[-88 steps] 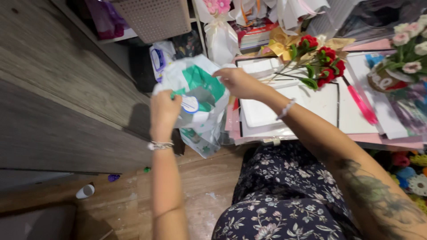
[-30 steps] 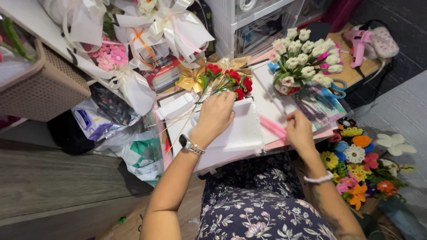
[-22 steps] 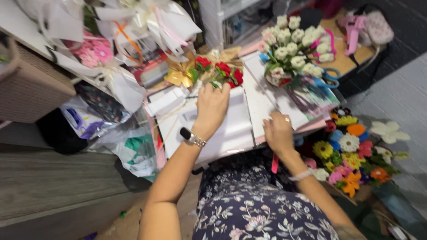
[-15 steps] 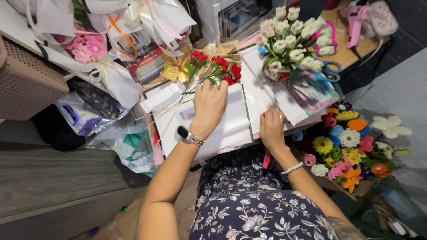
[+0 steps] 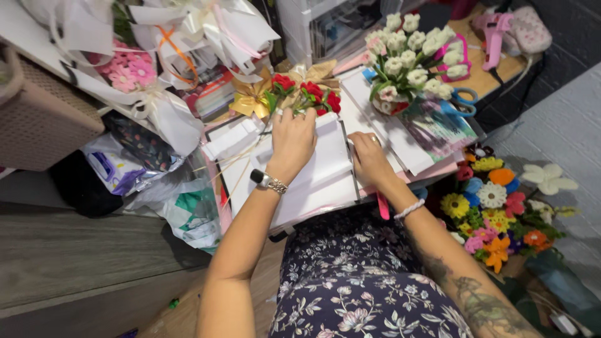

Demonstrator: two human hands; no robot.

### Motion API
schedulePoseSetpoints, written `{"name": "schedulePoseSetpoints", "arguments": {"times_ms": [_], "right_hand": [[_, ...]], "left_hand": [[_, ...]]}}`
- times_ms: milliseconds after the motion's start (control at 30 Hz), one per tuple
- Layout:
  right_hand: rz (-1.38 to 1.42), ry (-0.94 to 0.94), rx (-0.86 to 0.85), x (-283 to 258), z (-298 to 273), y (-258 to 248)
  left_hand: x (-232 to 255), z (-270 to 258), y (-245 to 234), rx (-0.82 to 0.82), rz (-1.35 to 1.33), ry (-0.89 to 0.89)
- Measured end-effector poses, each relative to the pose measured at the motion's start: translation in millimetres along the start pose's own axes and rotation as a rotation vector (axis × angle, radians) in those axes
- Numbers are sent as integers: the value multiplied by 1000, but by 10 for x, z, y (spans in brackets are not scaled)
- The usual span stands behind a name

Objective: The person gathers artificial flowers and ribbons from a cluttered workspace, then uses a pink utility knife to cut a white foam block. The person arranges red and white artificial flowers into the foam block.

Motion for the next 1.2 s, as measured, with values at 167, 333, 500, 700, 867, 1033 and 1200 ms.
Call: {"name": "schedulePoseSetpoints", "arguments": {"times_ms": [167,333,500,700,867,1033,1200], "right_hand": [[249,185,15,279,374,7],[-178,297,-44,366,26,-422],[-445,208,-163,66,-356,-305],[-56,516,-40,0,-287,-650],[118,449,19,-536,-130,-602],[39,346,51,-772,33,-568],[65,281,55,-800,118,-532]], "left_hand": [[-119,-16,-123,13,-101,-53],[-182,-6,-170,-41,-175,-77],[-37,2,-214,0,-131,5],[-115,-74,-81,-215,-391,-157],[-98,-58,-178,-150,-450,-181],[-108,-72,-162,-193,-422,-233],[-73,-38,-198,-184,-426,-209]]}}
Point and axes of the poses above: each hand's wrist, its own z-axis towards the middle knuckle, its own y-axis out of the palm, x = y × z, the point moved 10 cm from there along z, towards the middle knuckle, and after that the axes turned 13 degrees about x, right-handed, at the moved point
